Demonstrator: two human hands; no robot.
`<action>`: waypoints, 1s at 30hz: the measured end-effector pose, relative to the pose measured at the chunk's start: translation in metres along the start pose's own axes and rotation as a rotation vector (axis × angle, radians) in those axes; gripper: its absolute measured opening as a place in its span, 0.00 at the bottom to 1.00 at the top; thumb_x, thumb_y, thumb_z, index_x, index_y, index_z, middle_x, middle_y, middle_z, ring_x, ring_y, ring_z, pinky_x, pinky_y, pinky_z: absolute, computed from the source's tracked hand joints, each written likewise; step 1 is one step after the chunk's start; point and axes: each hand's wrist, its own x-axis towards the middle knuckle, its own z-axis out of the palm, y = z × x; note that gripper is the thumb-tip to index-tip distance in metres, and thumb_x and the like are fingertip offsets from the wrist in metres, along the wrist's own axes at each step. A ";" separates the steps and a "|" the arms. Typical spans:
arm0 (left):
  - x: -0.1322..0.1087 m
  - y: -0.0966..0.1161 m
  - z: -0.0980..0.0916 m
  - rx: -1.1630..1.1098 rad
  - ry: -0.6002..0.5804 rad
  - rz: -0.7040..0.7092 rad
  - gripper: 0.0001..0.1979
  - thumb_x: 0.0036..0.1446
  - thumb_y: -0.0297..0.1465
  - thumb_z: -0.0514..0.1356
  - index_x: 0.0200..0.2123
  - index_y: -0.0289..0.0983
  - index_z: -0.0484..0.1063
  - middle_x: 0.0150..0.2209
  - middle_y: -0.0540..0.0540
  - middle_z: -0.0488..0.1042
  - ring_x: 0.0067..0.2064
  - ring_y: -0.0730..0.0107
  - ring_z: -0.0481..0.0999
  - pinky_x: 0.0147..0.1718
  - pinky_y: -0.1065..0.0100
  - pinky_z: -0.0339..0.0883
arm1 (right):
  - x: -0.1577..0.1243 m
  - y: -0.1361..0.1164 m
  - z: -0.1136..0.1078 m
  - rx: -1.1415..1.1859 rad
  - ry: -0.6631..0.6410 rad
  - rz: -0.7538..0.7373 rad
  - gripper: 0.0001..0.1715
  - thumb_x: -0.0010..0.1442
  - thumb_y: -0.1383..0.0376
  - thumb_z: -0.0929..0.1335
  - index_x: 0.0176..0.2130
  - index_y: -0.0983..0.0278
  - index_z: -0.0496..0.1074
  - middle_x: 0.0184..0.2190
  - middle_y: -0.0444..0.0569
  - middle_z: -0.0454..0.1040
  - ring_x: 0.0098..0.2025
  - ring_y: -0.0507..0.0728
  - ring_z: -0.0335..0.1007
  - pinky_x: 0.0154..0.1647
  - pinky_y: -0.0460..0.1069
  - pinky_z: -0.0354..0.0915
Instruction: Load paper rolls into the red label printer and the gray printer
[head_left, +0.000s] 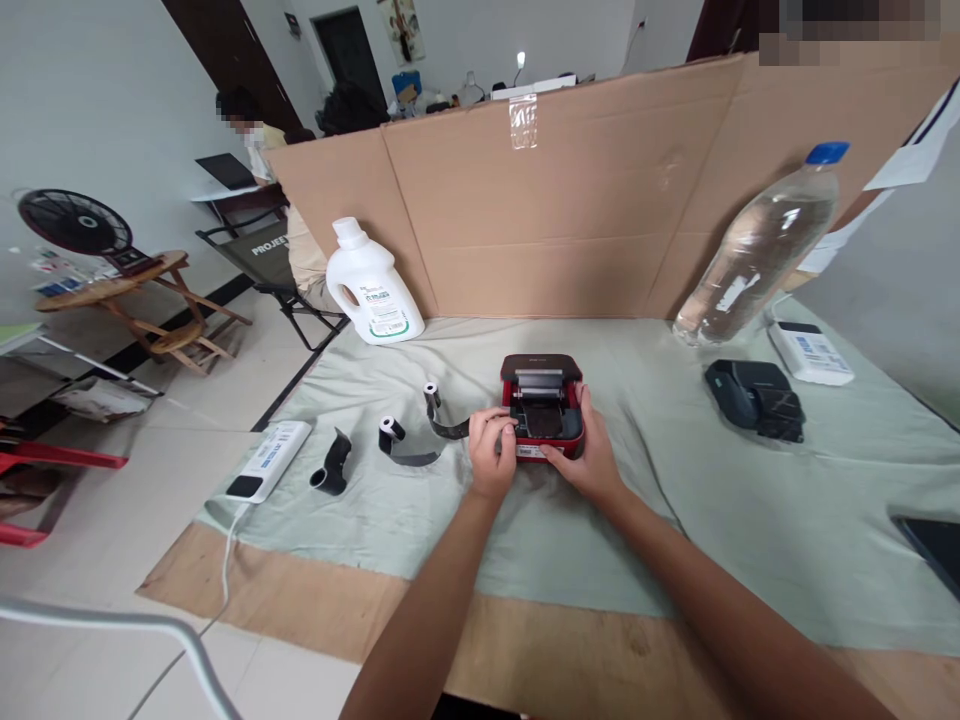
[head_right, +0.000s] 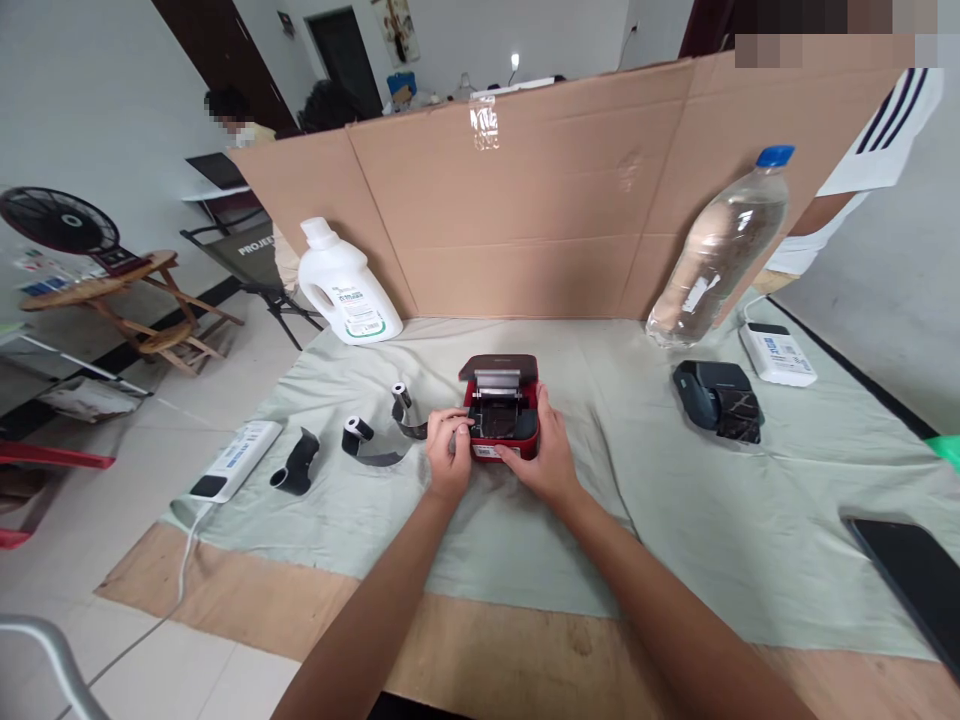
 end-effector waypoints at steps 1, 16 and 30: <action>0.000 0.000 0.000 0.002 0.001 0.002 0.12 0.70 0.30 0.51 0.38 0.38 0.74 0.41 0.44 0.75 0.45 0.66 0.75 0.48 0.62 0.70 | 0.000 0.001 0.000 0.001 -0.001 0.001 0.64 0.58 0.47 0.73 0.76 0.64 0.38 0.69 0.63 0.60 0.64 0.71 0.63 0.63 0.67 0.64; 0.002 -0.002 0.001 -0.037 0.001 -0.017 0.12 0.70 0.30 0.52 0.38 0.38 0.75 0.42 0.43 0.76 0.46 0.66 0.74 0.49 0.62 0.69 | 0.091 -0.006 -0.030 -0.076 -0.153 0.148 0.19 0.64 0.58 0.65 0.43 0.61 0.83 0.43 0.52 0.84 0.43 0.62 0.79 0.46 0.56 0.72; 0.005 -0.002 0.002 -0.041 -0.005 -0.056 0.12 0.68 0.33 0.53 0.37 0.39 0.76 0.42 0.41 0.77 0.45 0.63 0.76 0.47 0.59 0.73 | 0.155 -0.046 0.005 -0.562 -0.924 -0.106 0.12 0.57 0.73 0.68 0.38 0.65 0.80 0.39 0.55 0.83 0.42 0.61 0.79 0.43 0.50 0.67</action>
